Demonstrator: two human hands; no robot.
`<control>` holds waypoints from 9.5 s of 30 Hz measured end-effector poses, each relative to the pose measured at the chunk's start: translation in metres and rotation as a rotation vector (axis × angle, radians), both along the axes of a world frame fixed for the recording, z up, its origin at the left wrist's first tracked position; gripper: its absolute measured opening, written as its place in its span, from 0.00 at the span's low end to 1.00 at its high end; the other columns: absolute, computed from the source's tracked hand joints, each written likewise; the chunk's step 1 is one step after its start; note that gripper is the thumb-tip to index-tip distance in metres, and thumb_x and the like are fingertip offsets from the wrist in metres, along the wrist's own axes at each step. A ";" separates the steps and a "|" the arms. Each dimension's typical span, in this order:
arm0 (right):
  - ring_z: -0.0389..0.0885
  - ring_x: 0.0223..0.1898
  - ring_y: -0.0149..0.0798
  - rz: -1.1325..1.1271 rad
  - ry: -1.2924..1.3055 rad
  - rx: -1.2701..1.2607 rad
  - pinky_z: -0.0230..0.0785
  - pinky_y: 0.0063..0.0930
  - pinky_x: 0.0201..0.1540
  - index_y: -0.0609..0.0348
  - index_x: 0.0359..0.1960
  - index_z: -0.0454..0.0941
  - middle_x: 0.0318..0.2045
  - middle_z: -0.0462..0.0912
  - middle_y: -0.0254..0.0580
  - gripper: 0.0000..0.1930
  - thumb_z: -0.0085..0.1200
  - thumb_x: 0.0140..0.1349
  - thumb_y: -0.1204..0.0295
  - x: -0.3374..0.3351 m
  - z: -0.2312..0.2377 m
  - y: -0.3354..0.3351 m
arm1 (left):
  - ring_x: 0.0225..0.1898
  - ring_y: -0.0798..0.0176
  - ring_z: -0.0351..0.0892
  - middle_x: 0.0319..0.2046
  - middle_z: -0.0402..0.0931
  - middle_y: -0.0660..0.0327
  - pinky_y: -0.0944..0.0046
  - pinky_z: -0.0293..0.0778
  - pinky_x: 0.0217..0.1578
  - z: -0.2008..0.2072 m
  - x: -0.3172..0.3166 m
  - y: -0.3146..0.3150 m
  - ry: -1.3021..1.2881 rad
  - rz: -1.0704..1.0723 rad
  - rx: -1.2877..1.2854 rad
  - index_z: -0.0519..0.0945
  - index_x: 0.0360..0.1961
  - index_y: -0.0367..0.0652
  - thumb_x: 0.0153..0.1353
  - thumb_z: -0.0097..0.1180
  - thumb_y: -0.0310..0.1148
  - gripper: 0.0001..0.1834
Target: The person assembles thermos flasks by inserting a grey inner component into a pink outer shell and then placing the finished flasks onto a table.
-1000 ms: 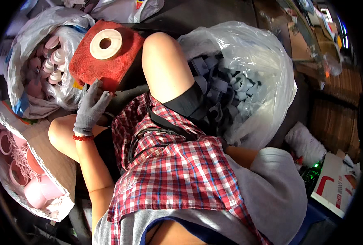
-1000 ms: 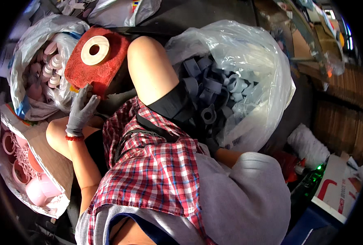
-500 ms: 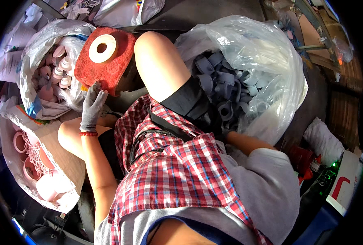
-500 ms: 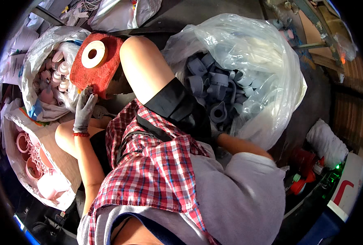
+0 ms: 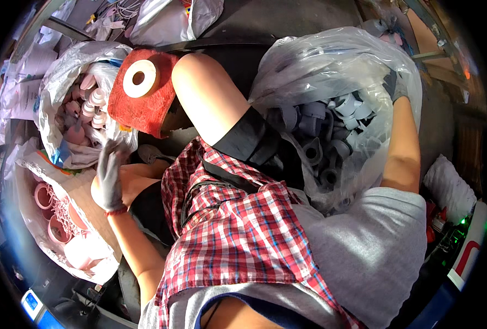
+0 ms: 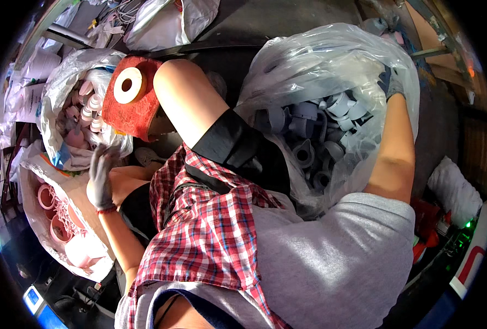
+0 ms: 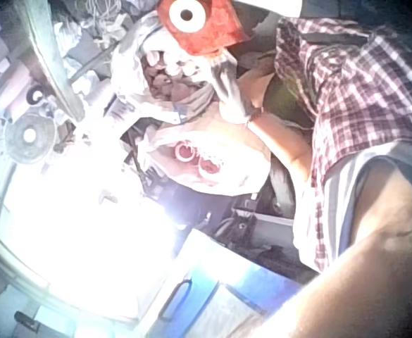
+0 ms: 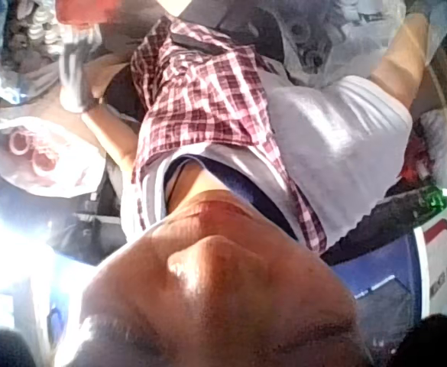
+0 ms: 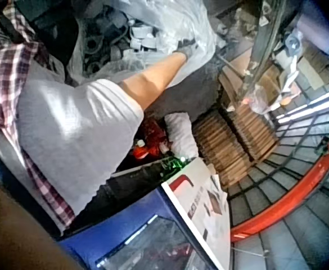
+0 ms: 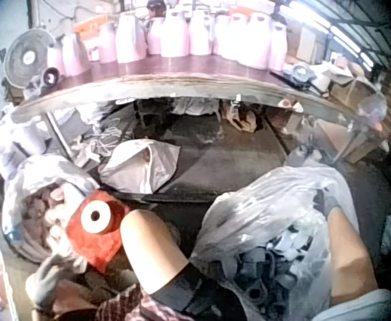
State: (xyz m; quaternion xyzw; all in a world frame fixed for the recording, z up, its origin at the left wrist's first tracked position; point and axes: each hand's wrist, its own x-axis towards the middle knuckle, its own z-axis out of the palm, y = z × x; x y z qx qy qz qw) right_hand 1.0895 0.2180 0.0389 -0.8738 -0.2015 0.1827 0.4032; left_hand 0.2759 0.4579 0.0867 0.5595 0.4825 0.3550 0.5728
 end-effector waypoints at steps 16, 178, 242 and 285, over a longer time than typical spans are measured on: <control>0.51 0.67 0.56 0.956 -0.576 -1.512 0.24 0.70 0.63 0.47 0.62 0.64 0.63 0.61 0.47 0.48 0.53 0.39 0.33 -0.237 -0.017 -0.128 | 0.49 0.55 0.76 0.49 0.73 0.47 0.59 0.70 0.53 0.017 -0.083 -0.025 0.061 0.269 0.302 0.64 0.56 0.29 0.69 0.42 0.38 0.23; 0.75 0.49 0.51 1.150 -0.566 -0.777 0.66 0.44 0.51 0.54 0.55 0.69 0.44 0.77 0.52 0.27 0.52 0.55 0.56 -0.326 -0.056 0.044 | 0.63 0.52 0.59 0.64 0.57 0.51 0.51 0.59 0.60 -0.030 -0.069 -0.104 -0.836 -0.269 -0.194 0.55 0.65 0.34 0.44 0.61 0.63 0.56; 0.72 0.57 0.46 2.287 -0.257 0.501 0.63 0.36 0.58 0.62 0.55 0.72 0.56 0.71 0.52 0.32 0.66 0.45 0.67 -0.562 0.223 0.205 | 0.65 0.56 0.55 0.63 0.57 0.52 0.57 0.49 0.64 -0.019 0.047 -0.081 -0.682 -0.521 0.229 0.52 0.66 0.34 0.32 0.71 0.60 0.65; 0.70 0.58 0.39 1.901 0.079 0.816 0.62 0.33 0.59 0.63 0.49 0.76 0.51 0.76 0.44 0.16 0.54 0.61 0.69 -0.548 0.206 0.237 | 0.58 0.61 0.65 0.56 0.66 0.54 0.60 0.59 0.59 0.054 0.037 -0.091 -0.538 -0.214 0.248 0.59 0.60 0.29 0.39 0.71 0.55 0.55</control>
